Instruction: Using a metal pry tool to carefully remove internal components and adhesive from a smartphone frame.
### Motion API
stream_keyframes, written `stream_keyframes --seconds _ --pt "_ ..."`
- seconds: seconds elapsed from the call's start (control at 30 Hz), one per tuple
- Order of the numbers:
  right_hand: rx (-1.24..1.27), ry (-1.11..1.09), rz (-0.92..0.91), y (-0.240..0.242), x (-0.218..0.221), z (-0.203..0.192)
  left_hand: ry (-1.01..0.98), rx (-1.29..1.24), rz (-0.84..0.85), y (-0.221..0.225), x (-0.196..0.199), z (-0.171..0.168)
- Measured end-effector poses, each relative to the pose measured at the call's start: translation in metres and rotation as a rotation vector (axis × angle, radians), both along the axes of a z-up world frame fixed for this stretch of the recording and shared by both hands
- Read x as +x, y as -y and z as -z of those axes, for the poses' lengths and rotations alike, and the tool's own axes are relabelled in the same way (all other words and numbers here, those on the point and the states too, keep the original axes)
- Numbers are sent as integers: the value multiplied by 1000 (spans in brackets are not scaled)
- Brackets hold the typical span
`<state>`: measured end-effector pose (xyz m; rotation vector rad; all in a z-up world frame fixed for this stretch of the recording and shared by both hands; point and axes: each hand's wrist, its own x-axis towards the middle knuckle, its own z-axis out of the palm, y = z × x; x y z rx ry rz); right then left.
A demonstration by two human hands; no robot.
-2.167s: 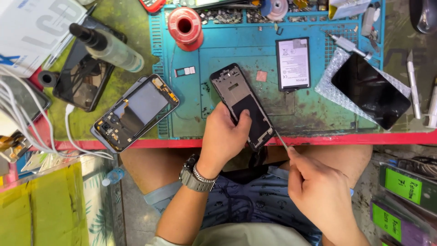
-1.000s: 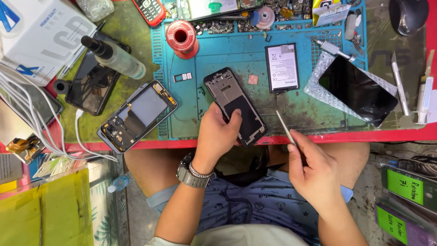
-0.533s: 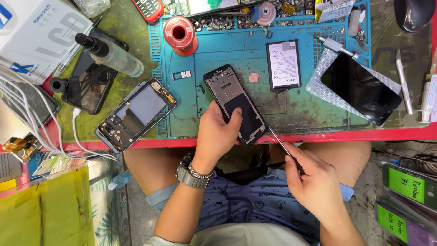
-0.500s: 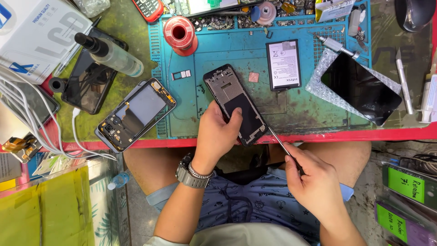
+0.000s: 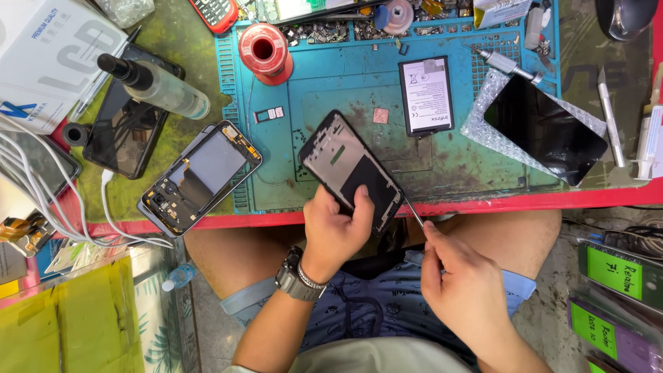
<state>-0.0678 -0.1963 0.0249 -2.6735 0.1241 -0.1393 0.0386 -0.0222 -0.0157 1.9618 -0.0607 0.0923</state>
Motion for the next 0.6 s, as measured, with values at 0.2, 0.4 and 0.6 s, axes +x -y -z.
stream_keyframes --seconds 0.2,0.4,0.6 --pt "-26 -97 54 -4 -6 0 132 101 -30 7 -25 2" --pt "-10 -105 43 -3 -9 4 468 286 42 12 -39 2" --pt "-6 -56 73 -3 -8 2 508 220 122 16 -42 -4"
